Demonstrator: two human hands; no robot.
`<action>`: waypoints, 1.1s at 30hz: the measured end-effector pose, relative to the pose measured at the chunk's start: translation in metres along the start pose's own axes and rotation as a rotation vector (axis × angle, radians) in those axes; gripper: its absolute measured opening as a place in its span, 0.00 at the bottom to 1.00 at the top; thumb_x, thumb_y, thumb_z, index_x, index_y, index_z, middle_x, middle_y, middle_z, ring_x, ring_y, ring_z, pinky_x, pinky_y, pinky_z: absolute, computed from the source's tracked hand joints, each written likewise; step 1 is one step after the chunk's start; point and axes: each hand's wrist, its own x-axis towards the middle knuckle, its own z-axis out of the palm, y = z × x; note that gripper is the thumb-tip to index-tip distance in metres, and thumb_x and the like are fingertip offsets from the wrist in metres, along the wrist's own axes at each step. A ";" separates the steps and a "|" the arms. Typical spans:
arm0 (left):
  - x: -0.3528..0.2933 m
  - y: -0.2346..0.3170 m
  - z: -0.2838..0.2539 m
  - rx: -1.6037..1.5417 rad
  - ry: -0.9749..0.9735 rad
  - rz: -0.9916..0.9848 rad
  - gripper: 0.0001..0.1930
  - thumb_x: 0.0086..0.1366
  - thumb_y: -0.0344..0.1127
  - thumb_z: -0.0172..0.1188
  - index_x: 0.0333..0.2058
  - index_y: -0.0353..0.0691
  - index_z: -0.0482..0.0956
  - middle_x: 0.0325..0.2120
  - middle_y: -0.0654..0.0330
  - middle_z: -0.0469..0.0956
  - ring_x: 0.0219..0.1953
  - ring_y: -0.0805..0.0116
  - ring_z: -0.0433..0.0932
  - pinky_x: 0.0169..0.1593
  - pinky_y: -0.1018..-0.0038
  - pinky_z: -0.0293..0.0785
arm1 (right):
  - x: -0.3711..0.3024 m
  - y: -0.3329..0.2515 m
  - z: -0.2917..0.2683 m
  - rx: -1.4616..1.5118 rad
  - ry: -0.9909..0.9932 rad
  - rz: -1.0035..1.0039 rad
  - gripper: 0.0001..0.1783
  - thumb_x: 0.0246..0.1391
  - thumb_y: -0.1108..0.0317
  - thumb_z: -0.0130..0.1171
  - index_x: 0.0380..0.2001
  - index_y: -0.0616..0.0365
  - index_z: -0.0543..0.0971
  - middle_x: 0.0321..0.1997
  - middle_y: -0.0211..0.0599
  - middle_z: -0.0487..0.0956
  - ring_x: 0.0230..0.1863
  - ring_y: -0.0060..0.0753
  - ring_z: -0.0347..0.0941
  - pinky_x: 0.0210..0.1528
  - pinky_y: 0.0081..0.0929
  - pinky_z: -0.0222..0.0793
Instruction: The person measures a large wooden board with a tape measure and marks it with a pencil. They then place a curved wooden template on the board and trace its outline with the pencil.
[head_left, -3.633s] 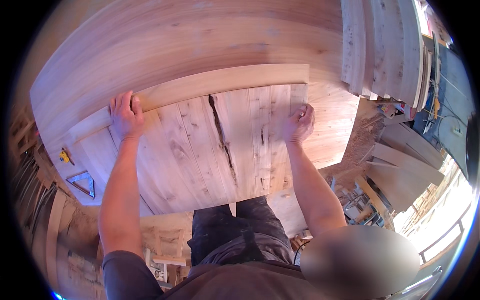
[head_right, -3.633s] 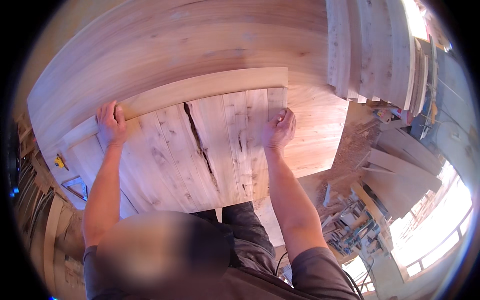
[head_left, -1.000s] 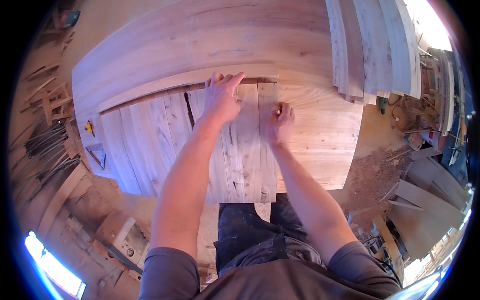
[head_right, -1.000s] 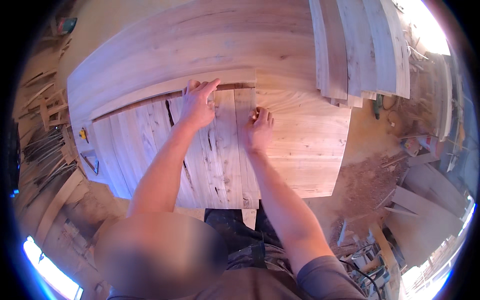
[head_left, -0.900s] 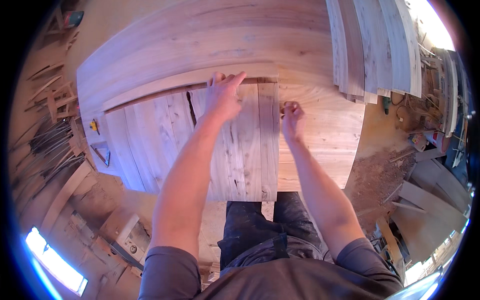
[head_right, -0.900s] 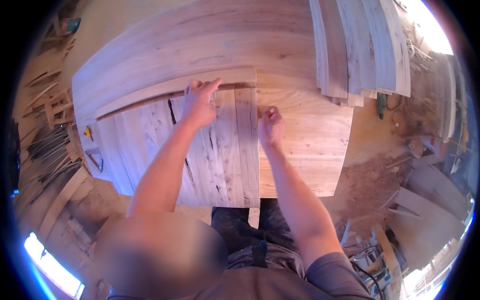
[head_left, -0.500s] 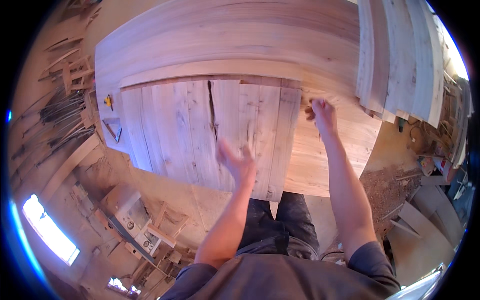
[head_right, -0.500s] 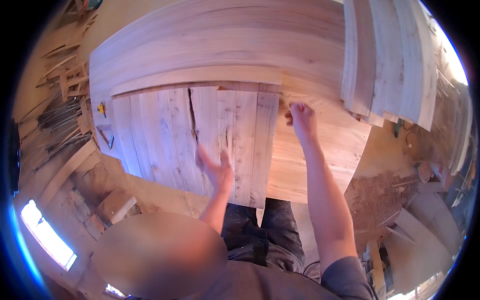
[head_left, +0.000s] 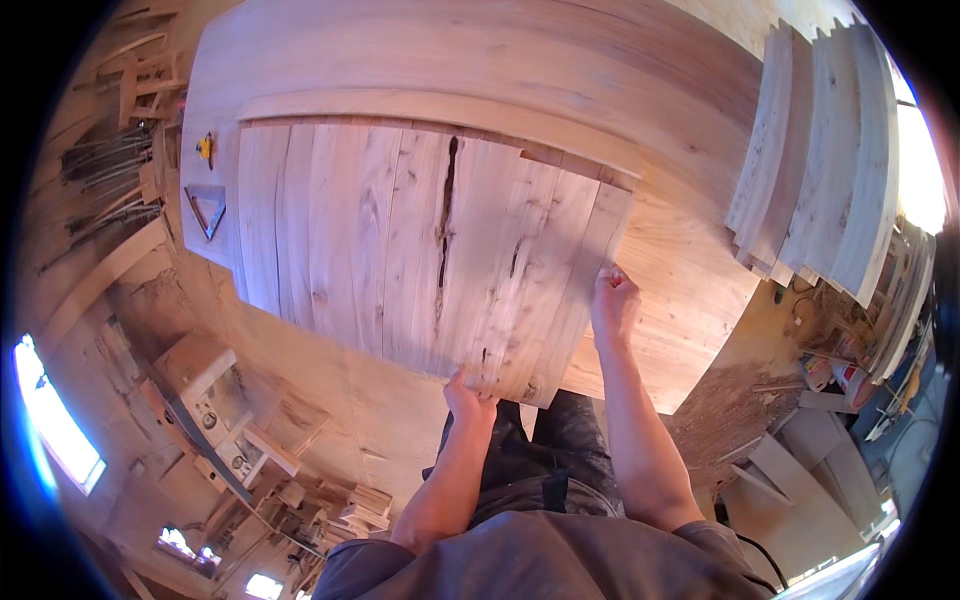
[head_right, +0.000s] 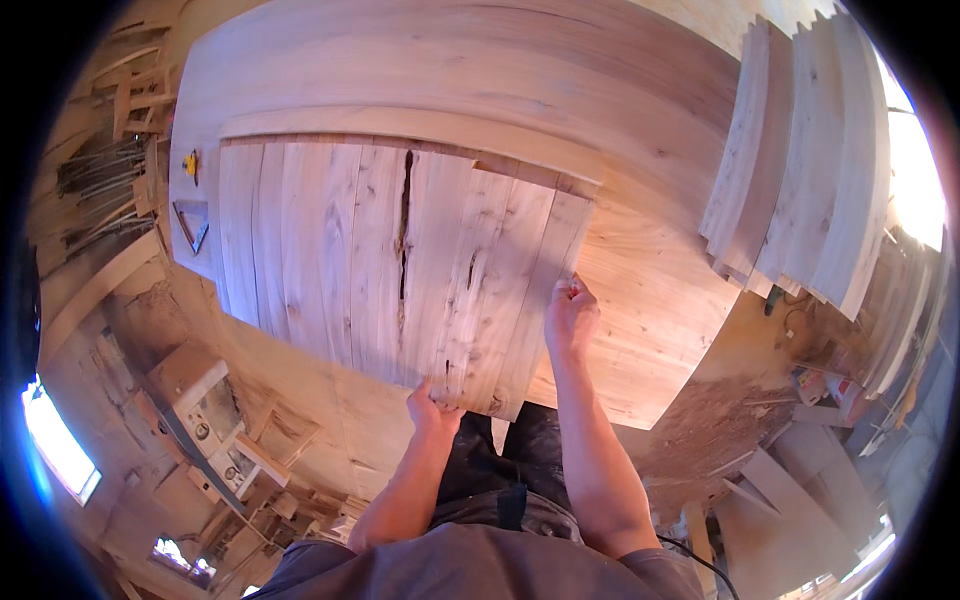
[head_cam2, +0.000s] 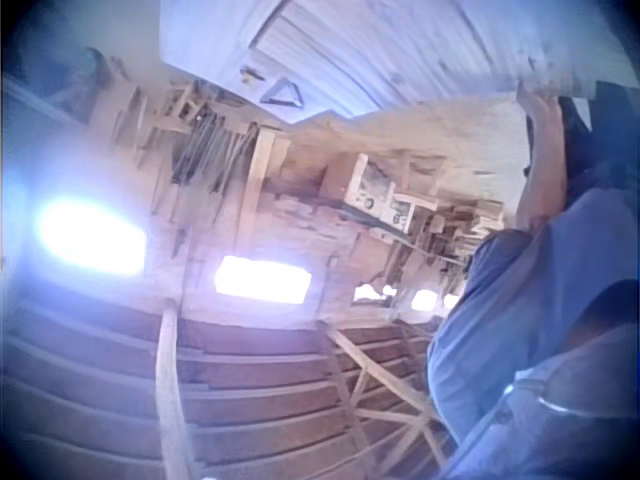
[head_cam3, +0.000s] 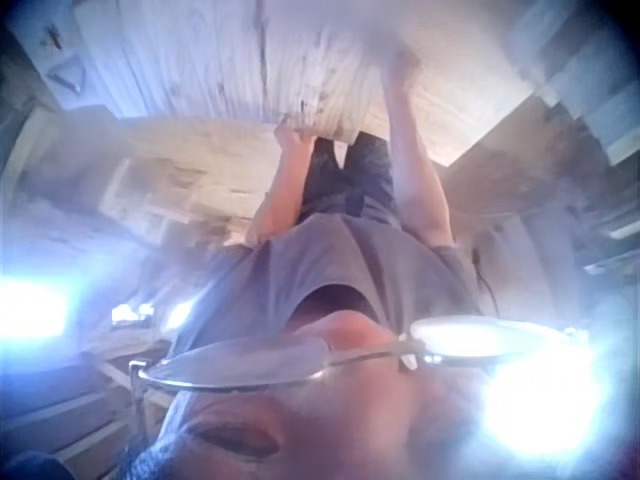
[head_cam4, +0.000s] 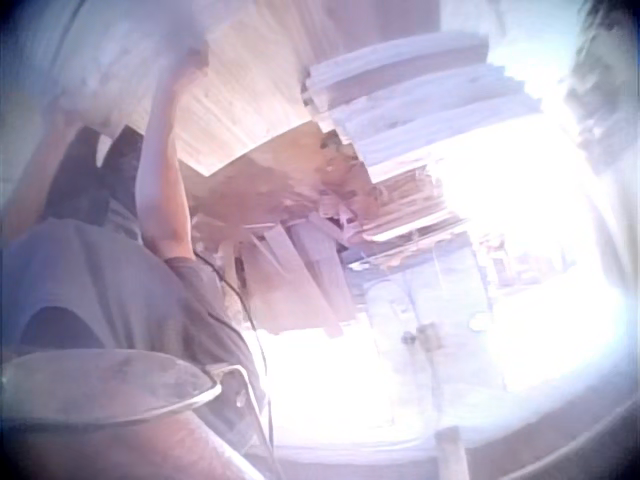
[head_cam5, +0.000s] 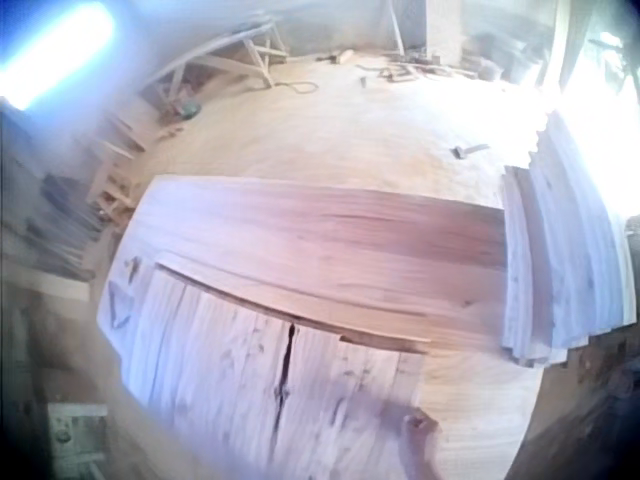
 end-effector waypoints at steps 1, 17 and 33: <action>0.001 -0.001 -0.003 -0.010 -0.024 -0.012 0.27 0.73 0.44 0.49 0.66 0.39 0.64 0.66 0.50 0.66 0.68 0.46 0.64 0.67 0.40 0.61 | 0.000 0.000 0.000 0.042 0.016 -0.017 0.13 0.62 0.60 0.53 0.40 0.59 0.78 0.20 0.40 0.71 0.24 0.31 0.67 0.31 0.35 0.64; 0.015 -0.014 -0.033 -0.078 -0.360 -0.135 0.27 0.73 0.43 0.49 0.68 0.41 0.63 0.68 0.54 0.65 0.72 0.50 0.58 0.70 0.37 0.53 | 0.058 0.034 -0.013 0.391 -0.203 0.038 0.15 0.66 0.64 0.52 0.48 0.62 0.81 0.23 0.25 0.74 0.22 0.18 0.70 0.26 0.23 0.71; 0.009 0.060 -0.107 -0.065 -0.330 -0.336 0.58 0.66 0.49 0.64 0.75 0.55 0.22 0.76 0.45 0.42 0.74 0.34 0.49 0.71 0.32 0.42 | 0.144 -0.207 0.078 -0.716 -0.045 -1.083 0.20 0.56 0.72 0.65 0.53 0.63 0.79 0.45 0.46 0.79 0.47 0.45 0.77 0.51 0.39 0.74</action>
